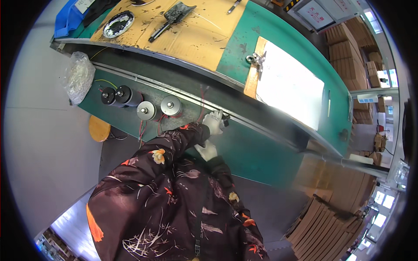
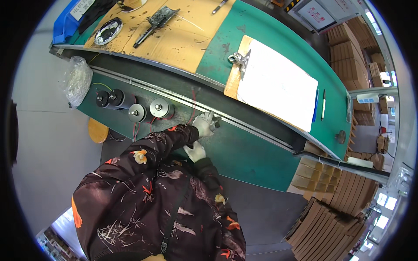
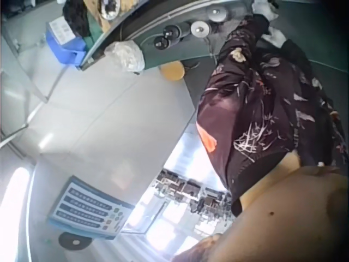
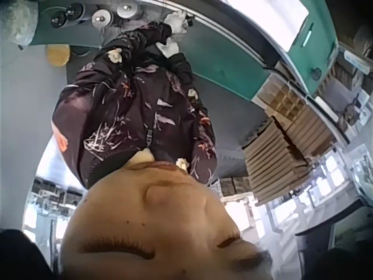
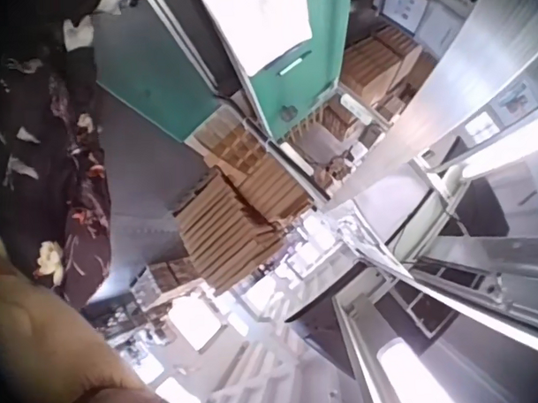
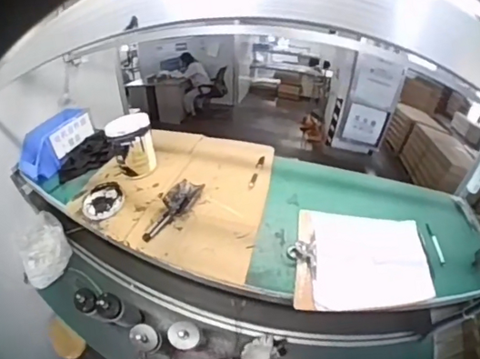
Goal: Assemble cardboard dividers and apply adhesive paste to small electronic components at a manual assembly station.
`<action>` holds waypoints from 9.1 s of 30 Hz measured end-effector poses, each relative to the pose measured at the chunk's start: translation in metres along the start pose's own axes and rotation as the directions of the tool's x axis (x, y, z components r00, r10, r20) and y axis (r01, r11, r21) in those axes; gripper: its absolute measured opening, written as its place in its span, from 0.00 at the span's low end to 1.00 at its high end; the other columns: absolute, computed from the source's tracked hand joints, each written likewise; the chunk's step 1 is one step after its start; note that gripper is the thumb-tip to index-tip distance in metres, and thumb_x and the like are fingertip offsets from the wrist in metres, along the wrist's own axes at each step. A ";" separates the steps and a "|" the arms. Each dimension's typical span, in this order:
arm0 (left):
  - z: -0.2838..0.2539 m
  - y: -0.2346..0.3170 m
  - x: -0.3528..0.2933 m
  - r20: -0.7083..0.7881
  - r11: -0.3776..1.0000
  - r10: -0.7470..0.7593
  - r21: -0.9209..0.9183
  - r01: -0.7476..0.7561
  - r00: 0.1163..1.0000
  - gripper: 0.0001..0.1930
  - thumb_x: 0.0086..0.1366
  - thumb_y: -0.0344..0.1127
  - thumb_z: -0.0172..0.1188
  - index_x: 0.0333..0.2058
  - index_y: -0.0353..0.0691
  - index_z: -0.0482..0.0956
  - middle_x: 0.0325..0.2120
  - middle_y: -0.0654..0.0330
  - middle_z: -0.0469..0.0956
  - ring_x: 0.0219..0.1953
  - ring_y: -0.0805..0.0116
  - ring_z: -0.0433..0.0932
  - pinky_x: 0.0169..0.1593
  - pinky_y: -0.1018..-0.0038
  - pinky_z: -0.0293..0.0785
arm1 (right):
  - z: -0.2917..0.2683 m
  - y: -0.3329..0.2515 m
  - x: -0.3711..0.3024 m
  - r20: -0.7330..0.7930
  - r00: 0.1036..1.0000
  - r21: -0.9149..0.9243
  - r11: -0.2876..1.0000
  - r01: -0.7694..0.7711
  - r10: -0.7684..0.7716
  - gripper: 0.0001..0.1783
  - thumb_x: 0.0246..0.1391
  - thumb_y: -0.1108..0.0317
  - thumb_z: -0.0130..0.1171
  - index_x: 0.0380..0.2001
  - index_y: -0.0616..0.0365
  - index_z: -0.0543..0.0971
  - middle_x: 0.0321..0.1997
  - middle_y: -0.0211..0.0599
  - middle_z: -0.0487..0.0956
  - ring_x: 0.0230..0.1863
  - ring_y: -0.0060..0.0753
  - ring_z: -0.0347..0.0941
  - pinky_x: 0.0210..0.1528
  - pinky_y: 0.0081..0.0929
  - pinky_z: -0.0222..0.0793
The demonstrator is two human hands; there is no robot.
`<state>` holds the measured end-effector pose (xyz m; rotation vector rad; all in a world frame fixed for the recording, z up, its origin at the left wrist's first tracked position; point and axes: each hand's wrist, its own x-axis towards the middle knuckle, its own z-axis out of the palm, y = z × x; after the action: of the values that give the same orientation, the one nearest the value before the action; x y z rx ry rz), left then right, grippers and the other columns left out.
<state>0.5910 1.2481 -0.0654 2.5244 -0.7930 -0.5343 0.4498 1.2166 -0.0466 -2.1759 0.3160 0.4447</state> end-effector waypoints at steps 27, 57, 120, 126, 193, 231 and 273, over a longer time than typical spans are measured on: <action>-0.061 0.035 -0.136 -0.401 0.853 -0.519 -0.304 0.425 0.755 0.45 0.45 0.56 0.71 0.57 0.36 0.64 0.48 0.45 0.67 0.51 0.44 0.68 0.52 0.54 0.71 | -0.047 -0.035 -0.007 -0.153 0.977 0.548 0.810 0.210 -0.150 0.41 0.66 0.45 0.45 0.66 0.72 0.57 0.68 0.54 0.62 0.67 0.46 0.61 0.66 0.35 0.58; -0.214 -0.523 -0.234 0.166 0.872 -0.451 0.293 0.393 0.877 0.23 0.50 0.37 0.64 0.47 0.43 0.78 0.45 0.53 0.81 0.47 0.56 0.79 0.53 0.58 0.73 | 0.291 -0.397 0.053 0.085 0.822 0.140 0.824 0.549 -0.563 0.22 0.55 0.67 0.63 0.51 0.67 0.74 0.50 0.54 0.77 0.52 0.55 0.73 0.55 0.41 0.69; -0.304 -0.557 -0.127 -0.091 0.929 -0.367 0.016 0.370 0.926 0.27 0.40 0.48 0.74 0.36 0.34 0.83 0.41 0.45 0.81 0.45 0.51 0.80 0.50 0.61 0.78 | 0.342 -0.336 0.063 -0.212 0.936 0.550 0.826 -0.122 0.280 0.19 0.62 0.60 0.57 0.44 0.66 0.80 0.35 0.42 0.83 0.36 0.28 0.78 0.40 0.27 0.71; -0.358 -0.471 -0.230 -0.449 0.992 -0.129 -0.046 0.122 0.884 0.35 0.39 0.46 0.75 0.45 0.36 0.71 0.46 0.51 0.69 0.53 0.49 0.67 0.57 0.56 0.65 | 0.320 -0.365 0.070 -0.198 0.951 0.467 0.876 -0.123 0.239 0.19 0.60 0.59 0.57 0.44 0.66 0.80 0.35 0.43 0.83 0.35 0.30 0.79 0.41 0.30 0.72; -0.094 -0.688 -0.438 0.196 0.493 -0.801 -0.320 0.809 0.565 0.23 0.56 0.54 0.59 0.40 0.40 0.84 0.36 0.44 0.82 0.43 0.46 0.81 0.48 0.57 0.76 | 0.175 -0.583 0.178 -0.528 0.705 0.014 0.825 0.565 -0.474 0.07 0.56 0.68 0.66 0.32 0.59 0.79 0.21 0.22 0.75 0.22 0.10 0.66 0.25 0.14 0.61; -0.115 -0.679 -0.429 0.225 0.487 -0.785 -0.352 0.799 0.577 0.24 0.55 0.54 0.60 0.40 0.40 0.84 0.36 0.44 0.82 0.44 0.48 0.81 0.50 0.58 0.75 | 0.202 -0.546 0.189 -0.519 0.801 0.228 0.855 0.465 -0.297 0.09 0.54 0.68 0.67 0.34 0.60 0.79 0.27 0.25 0.78 0.26 0.14 0.69 0.29 0.17 0.66; -0.087 -0.686 -0.440 0.157 0.442 -0.825 -0.419 0.793 0.543 0.24 0.50 0.54 0.64 0.35 0.37 0.85 0.32 0.43 0.82 0.39 0.48 0.82 0.46 0.58 0.77 | 0.290 -0.490 0.145 -0.607 0.780 0.234 0.904 0.359 -0.153 0.08 0.54 0.69 0.65 0.29 0.62 0.77 0.20 0.25 0.73 0.20 0.14 0.61 0.23 0.20 0.58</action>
<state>0.5987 2.0478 -0.2436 2.2909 0.6429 -0.7953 0.7072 1.7296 0.0801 -1.9217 0.3778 -0.4267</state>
